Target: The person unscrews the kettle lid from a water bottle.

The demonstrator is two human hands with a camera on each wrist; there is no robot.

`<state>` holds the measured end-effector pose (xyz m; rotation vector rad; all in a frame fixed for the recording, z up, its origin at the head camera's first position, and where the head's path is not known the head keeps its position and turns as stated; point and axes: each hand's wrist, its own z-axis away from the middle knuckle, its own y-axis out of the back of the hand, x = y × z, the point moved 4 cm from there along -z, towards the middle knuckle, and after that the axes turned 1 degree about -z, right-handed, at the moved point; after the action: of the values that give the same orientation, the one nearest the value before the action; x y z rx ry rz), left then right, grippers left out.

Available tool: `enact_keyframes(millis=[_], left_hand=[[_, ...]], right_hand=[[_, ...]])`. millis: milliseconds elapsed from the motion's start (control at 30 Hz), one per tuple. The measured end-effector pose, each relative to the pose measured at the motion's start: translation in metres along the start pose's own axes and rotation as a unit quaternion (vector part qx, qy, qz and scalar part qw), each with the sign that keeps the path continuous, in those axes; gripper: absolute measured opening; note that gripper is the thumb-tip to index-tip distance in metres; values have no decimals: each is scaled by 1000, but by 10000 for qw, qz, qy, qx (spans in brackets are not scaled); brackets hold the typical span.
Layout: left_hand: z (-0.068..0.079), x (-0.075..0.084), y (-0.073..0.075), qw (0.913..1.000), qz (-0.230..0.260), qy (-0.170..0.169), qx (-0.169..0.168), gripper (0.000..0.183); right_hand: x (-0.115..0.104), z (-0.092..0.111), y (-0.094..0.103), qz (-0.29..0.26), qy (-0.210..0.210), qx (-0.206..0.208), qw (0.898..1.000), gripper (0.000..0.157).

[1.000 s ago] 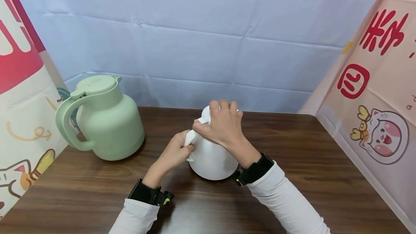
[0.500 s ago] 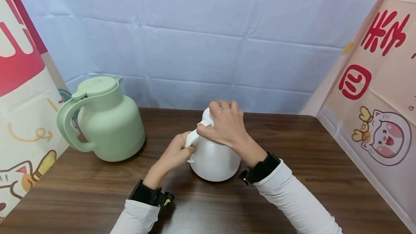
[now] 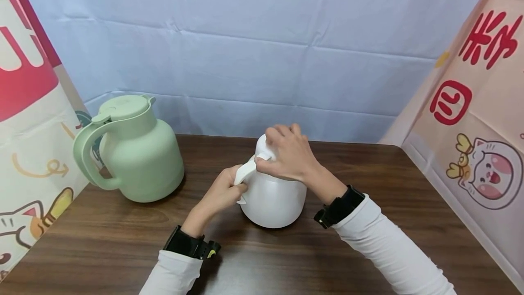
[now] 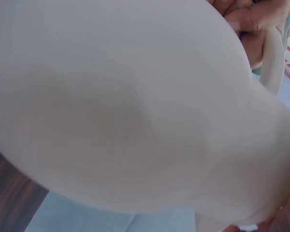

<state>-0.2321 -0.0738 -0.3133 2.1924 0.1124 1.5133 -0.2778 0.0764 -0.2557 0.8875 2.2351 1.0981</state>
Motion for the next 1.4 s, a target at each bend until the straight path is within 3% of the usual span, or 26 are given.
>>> enact_keyframes(millis=[300,800,1067,1267,1400], left_hand=[[-1,-1,-1,10000,58,53,-53,24],[0,-2,0,9999,16,114,-15,28],[0,-2,-1,9999,-2,112,12,27],[-1,-3,-1,9999,25,147,51,27],[-1,-2,0,9998,64,152,75,26]], right_hand=[[9,0,5,-585,656,-184,9960,38],[21,-3,8,-1404,1179,-822,9796,32],[26,-2,11,-1714,1145,-1269,9703,30],[27,-5,13,-1864,851,-1962,9589,38],[23,-10,16,-1664,842,-2372,9534,43]])
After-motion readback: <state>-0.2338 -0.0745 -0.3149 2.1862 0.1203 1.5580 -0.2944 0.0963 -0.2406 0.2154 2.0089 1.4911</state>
